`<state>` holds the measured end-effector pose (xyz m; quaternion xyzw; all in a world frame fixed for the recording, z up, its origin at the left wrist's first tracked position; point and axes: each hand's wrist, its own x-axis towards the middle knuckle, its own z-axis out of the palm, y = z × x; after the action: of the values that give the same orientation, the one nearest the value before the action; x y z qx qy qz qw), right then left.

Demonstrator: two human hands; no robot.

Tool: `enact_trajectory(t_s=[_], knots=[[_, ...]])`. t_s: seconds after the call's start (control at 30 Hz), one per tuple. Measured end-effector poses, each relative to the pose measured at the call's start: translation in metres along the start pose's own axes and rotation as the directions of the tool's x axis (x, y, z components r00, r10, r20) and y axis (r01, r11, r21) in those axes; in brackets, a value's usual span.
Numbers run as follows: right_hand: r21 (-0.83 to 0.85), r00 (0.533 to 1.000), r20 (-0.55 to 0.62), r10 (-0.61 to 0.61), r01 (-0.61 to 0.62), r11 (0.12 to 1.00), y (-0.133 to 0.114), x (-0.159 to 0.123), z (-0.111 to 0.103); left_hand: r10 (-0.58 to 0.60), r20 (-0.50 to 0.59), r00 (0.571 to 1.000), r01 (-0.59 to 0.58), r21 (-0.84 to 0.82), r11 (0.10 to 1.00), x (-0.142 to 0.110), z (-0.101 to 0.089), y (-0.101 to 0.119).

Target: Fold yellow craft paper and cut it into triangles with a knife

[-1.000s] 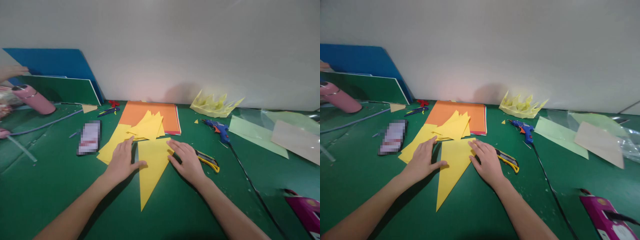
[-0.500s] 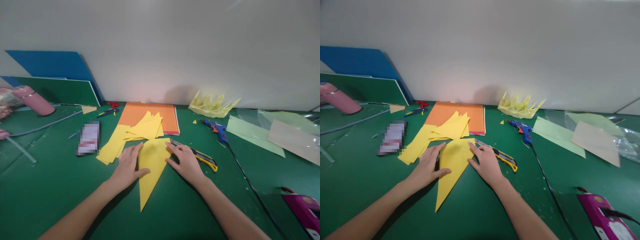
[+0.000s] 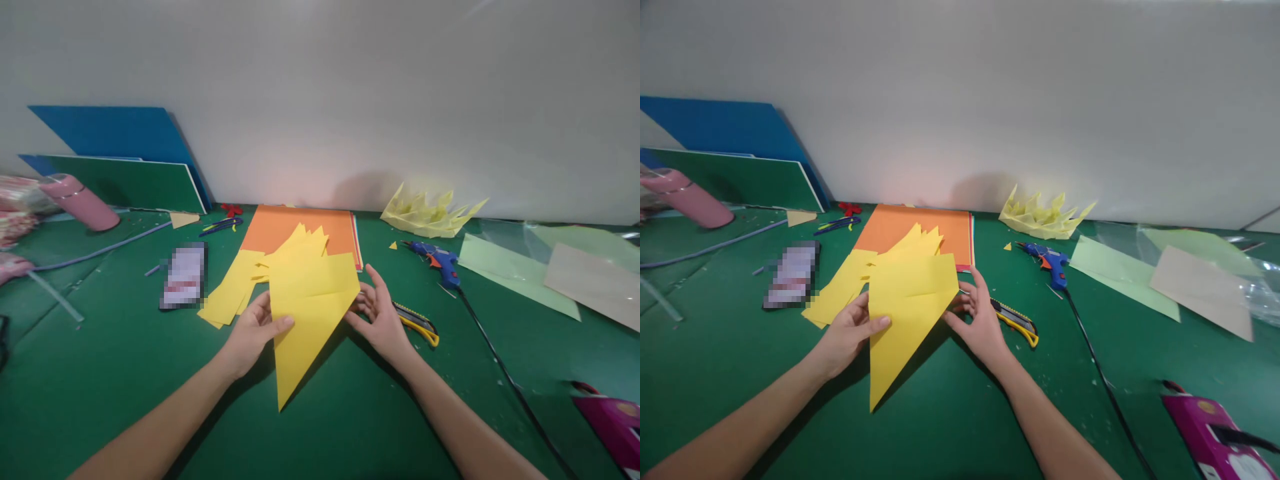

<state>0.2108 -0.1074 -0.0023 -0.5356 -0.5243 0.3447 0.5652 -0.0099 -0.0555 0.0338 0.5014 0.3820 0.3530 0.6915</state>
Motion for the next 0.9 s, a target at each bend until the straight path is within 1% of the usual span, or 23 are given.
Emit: enact_trajectory(t_s=[0.03, 0.1, 0.13, 0.2, 0.27, 0.33, 0.43, 0.47, 0.53, 0.57, 0.6, 0.63, 0.7, 0.73, 0.77, 0.8, 0.83, 0.9], knots=[[0.111, 0.997, 0.065, 0.037, -0.044, 0.993, -0.002, 0.000, -0.001, -0.006, 0.013, 1.000, 0.006, -0.016, 1.000, -0.002, 0.001, 0.000], [0.245, 0.977, 0.195, 0.087, -0.134, 0.960, -0.007, -0.001, -0.002, -0.018, 0.022, 1.000, 0.019, -0.037, 0.999, -0.005, 0.003, -0.001], [0.276, 0.965, 0.237, 0.109, -0.175, 0.945, -0.009, -0.002, -0.003, -0.025, 0.014, 1.000, 0.025, -0.042, 0.999, -0.006, 0.005, -0.002], [0.292, 0.947, 0.274, 0.171, -0.251, 0.923, -0.011, -0.005, -0.004, -0.049, 0.004, 0.999, 0.049, -0.040, 0.998, -0.008, 0.010, -0.003], [0.273, 0.931, 0.265, 0.251, -0.322, 0.906, -0.013, -0.007, -0.003, -0.057, -0.001, 0.998, 0.057, -0.029, 0.998, -0.009, 0.013, -0.004], [0.264, 0.920, 0.244, 0.306, -0.367, 0.892, -0.013, -0.008, -0.001, -0.053, 0.024, 0.998, 0.053, 0.002, 0.999, -0.009, 0.014, -0.005], [0.343, 0.933, 0.196, 0.303, -0.355, 0.870, -0.015, -0.009, -0.001, -0.040, 0.121, 0.992, 0.028, 0.101, 0.995, -0.009, 0.012, -0.007], [0.376, 0.943, 0.172, 0.286, -0.331, 0.865, -0.016, -0.008, -0.003, -0.018, 0.146, 0.989, -0.005, 0.157, 0.988, -0.009, 0.011, -0.008], [0.412, 0.966, 0.132, 0.223, -0.258, 0.874, -0.019, -0.008, -0.007, 0.096, 0.167, 0.981, -0.144, 0.301, 0.943, -0.008, 0.009, -0.010], [0.420, 0.976, 0.126, 0.179, -0.216, 0.882, -0.021, -0.008, -0.010, 0.183, 0.171, 0.968, -0.237, 0.383, 0.893, -0.008, 0.007, -0.010], [0.429, 0.982, 0.133, 0.136, -0.180, 0.885, -0.022, -0.008, -0.014, 0.278, 0.181, 0.943, -0.331, 0.465, 0.821, -0.007, 0.005, -0.009], [0.438, 0.983, 0.155, 0.102, -0.161, 0.884, -0.023, -0.008, -0.016, 0.372, 0.202, 0.906, -0.420, 0.540, 0.729, -0.006, 0.002, -0.008], [0.421, 0.963, 0.256, 0.089, -0.193, 0.886, -0.023, -0.008, -0.020, 0.507, 0.271, 0.818, -0.541, 0.662, 0.519, -0.003, -0.003, -0.005], [0.389, 0.949, 0.301, 0.097, -0.215, 0.896, -0.021, -0.008, -0.021, 0.538, 0.313, 0.782, -0.569, 0.710, 0.414, -0.001, -0.006, -0.004], [0.338, 0.936, 0.337, 0.106, -0.225, 0.914, -0.020, -0.008, -0.021, 0.549, 0.350, 0.759, -0.578, 0.751, 0.321, 0.000, -0.009, -0.003], [0.281, 0.933, 0.346, 0.096, -0.201, 0.938, -0.017, -0.008, -0.021, 0.551, 0.373, 0.747, -0.569, 0.786, 0.240, 0.001, -0.011, -0.002], [0.216, 0.939, 0.336, 0.074, -0.153, 0.964, -0.015, -0.007, -0.020, 0.549, 0.382, 0.743, -0.548, 0.818, 0.173, 0.002, -0.013, -0.002], [0.040, 0.940, 0.340, -0.016, 0.002, 0.999, -0.013, -0.006, -0.018, 0.556, 0.372, 0.743, -0.492, 0.867, 0.077, 0.004, -0.016, -0.001]])
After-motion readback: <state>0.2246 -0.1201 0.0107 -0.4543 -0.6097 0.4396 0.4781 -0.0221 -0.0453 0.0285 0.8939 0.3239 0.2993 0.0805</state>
